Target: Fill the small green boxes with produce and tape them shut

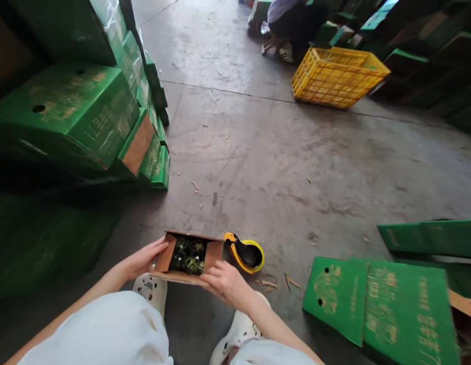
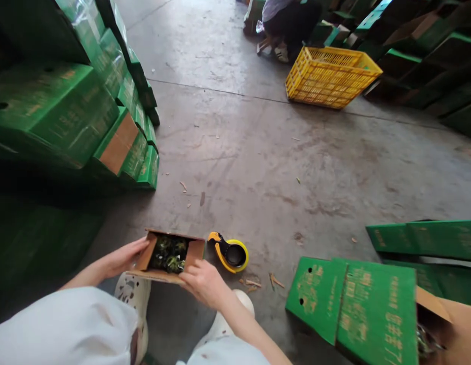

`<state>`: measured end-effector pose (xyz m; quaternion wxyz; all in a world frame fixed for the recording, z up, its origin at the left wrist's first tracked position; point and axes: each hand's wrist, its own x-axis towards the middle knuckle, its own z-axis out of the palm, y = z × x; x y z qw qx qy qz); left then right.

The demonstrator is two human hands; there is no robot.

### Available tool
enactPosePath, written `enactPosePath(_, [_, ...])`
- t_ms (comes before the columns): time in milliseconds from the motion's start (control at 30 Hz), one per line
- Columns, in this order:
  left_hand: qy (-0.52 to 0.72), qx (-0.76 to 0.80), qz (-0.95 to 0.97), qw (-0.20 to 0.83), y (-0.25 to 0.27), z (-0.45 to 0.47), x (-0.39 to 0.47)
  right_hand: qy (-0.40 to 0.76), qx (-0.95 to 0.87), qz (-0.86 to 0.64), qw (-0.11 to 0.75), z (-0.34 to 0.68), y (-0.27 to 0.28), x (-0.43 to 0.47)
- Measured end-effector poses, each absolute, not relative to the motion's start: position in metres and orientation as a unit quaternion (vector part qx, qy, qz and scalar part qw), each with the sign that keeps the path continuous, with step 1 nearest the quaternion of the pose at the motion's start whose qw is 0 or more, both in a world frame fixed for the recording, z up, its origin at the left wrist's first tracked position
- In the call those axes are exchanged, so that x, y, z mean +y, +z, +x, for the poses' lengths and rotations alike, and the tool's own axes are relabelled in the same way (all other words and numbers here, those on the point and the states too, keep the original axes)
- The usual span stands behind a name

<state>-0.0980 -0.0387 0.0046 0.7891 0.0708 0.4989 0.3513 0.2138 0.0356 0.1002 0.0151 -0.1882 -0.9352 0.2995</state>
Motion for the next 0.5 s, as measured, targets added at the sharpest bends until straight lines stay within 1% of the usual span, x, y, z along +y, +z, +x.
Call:
enactPosePath(67, [0.353, 0.494, 0.046, 0.793, -0.010, -0.087, -0.046, 0.339, -0.912, -0.228, 0.030, 0.239, 0.100, 0.029])
enactPosePath(133, [0.336, 0.520, 0.075, 0.781, -0.016, -0.083, -0.045, 0.350, -0.865, -0.352, 0.078, 0.258, 0.109, 0.030])
enactPosePath(200, [0.318, 0.544, 0.120, 0.767, -0.017, -0.086, -0.038, 0.313, -0.813, -0.474, 0.127, 0.266, 0.116, 0.037])
enactPosePath(267, [0.299, 0.555, 0.172, 0.757, -0.016, -0.092, -0.031, 0.286, -0.806, -0.501, 0.135, 0.260, 0.116, 0.044])
enactPosePath(300, [0.293, 0.557, 0.197, 0.752, -0.016, -0.094, -0.028, 0.288, -0.823, -0.475, 0.119, 0.251, 0.113, 0.048])
enactPosePath(367, [0.284, 0.567, 0.237, 0.736, -0.014, -0.097, -0.023, 0.293, -0.870, -0.394, 0.050, 0.230, 0.103, 0.054])
enactPosePath(433, [0.279, 0.581, 0.259, 0.720, -0.013, -0.098, -0.019, 0.265, -0.904, -0.333, -0.037, 0.208, 0.091, 0.059])
enactPosePath(500, [0.270, 0.586, 0.264, 0.716, -0.012, -0.097, -0.016, 0.224, -0.915, -0.317, -0.110, 0.192, 0.082, 0.064])
